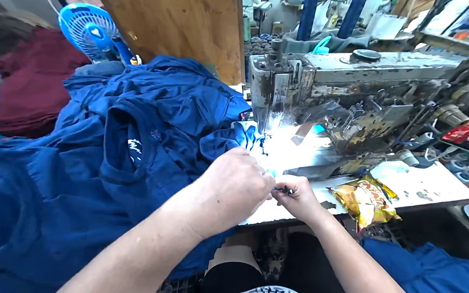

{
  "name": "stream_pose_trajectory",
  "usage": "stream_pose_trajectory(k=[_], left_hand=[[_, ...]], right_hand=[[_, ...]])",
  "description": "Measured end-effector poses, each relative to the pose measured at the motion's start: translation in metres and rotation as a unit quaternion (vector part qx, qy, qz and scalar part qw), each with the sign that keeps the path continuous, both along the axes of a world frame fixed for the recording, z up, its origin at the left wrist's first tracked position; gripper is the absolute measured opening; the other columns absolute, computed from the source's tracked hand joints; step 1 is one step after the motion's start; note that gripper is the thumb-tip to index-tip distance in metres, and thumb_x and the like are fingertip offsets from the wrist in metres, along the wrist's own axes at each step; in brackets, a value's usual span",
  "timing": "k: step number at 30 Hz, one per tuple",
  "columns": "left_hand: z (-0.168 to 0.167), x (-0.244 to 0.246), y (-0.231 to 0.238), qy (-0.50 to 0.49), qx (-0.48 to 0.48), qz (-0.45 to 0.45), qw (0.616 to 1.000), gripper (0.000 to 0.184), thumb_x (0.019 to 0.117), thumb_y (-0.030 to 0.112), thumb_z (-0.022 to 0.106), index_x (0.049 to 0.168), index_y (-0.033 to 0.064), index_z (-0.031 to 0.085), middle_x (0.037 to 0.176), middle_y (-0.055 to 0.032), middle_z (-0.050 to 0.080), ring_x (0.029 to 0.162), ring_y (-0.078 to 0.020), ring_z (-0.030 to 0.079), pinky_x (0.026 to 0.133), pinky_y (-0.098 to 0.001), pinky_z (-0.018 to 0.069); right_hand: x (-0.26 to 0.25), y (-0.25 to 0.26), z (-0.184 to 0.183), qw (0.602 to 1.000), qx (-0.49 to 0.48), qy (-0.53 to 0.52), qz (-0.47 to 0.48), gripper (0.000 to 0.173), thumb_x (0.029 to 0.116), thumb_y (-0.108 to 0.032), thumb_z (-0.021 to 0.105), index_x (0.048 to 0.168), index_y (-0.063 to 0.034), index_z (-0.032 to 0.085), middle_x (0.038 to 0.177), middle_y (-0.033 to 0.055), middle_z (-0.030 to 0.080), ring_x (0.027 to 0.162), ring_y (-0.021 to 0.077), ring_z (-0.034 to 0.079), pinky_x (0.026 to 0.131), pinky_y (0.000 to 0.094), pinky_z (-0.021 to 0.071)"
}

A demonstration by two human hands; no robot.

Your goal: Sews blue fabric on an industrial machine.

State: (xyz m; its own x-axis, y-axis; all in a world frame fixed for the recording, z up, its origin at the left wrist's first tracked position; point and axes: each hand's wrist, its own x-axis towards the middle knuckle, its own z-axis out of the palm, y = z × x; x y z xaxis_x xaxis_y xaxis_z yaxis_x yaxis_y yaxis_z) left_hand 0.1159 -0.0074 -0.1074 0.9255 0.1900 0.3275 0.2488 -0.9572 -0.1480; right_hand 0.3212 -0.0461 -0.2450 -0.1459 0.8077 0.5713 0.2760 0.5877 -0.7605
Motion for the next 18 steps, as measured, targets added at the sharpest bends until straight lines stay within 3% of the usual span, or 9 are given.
stream_pose_trajectory(k=[3,6,9,12,15,18], left_hand=[[-0.016,0.008,-0.016,-0.039,-0.010,0.021,0.999,0.034,0.1021,0.028,0.054,0.078,0.0084,0.067,0.068,-0.0044,0.065,0.070,-0.0216,0.067,0.075,-0.0406,0.0533],[-0.034,0.014,-0.025,-0.079,-0.014,0.055,0.995,0.034,0.1038,0.027,0.052,0.080,0.0081,0.068,0.072,-0.0050,0.070,0.077,-0.0224,0.072,0.084,-0.0422,0.0557],[-0.052,0.022,-0.024,-0.115,-0.028,0.101,0.988,0.031,0.1047,0.023,0.050,0.088,0.0080,0.073,0.081,-0.0055,0.073,0.085,-0.0225,0.073,0.095,-0.0422,0.0558],[-0.069,0.029,-0.016,-0.125,-0.056,0.149,0.979,0.026,0.1030,0.017,0.051,0.098,0.0059,0.074,0.097,-0.0090,0.073,0.095,-0.0252,0.072,0.092,-0.0419,0.0565],[-0.086,0.030,-0.007,-0.131,-0.047,0.195,0.971,0.027,0.1025,0.019,0.052,0.102,0.0031,0.074,0.103,-0.0115,0.075,0.101,-0.0279,0.072,0.097,-0.0433,0.0557],[-0.089,0.029,-0.001,-0.149,-0.044,0.219,0.963,0.030,0.1035,0.024,0.051,0.096,0.0061,0.074,0.093,-0.0082,0.073,0.092,-0.0255,0.072,0.085,-0.0411,0.0580]], right_hand=[[0.001,-0.004,-0.004,0.999,0.039,-0.006,-0.003,0.014,0.0947,-0.011,0.067,0.096,-0.0013,0.078,0.096,0.0039,0.077,0.087,-0.0006,0.070,0.080,0.0156,0.0575],[0.001,-0.006,-0.008,0.998,0.058,-0.027,-0.024,0.016,0.0942,-0.012,0.066,0.095,-0.0018,0.078,0.097,0.0042,0.077,0.093,-0.0001,0.070,0.086,0.0153,0.0558],[-0.001,-0.004,-0.012,0.996,0.066,-0.034,-0.050,0.017,0.0953,-0.012,0.064,0.092,-0.0027,0.077,0.093,0.0037,0.076,0.088,0.0000,0.069,0.083,0.0155,0.0559],[-0.004,-0.005,-0.015,0.994,0.063,-0.049,-0.072,0.017,0.0955,-0.012,0.064,0.090,-0.0016,0.076,0.092,0.0054,0.075,0.084,0.0011,0.069,0.078,0.0151,0.0566],[0.002,-0.029,-0.004,0.990,0.060,-0.089,-0.091,0.020,0.0999,-0.019,0.065,0.105,-0.0050,0.078,0.112,0.0070,0.076,0.097,0.0035,0.071,0.084,0.0164,0.0580],[0.053,-0.073,0.030,0.983,0.096,-0.057,-0.146,0.018,0.1017,-0.021,0.065,0.117,-0.0188,0.073,0.129,-0.0005,0.069,0.090,0.0044,0.072,0.074,0.0203,0.0627]])
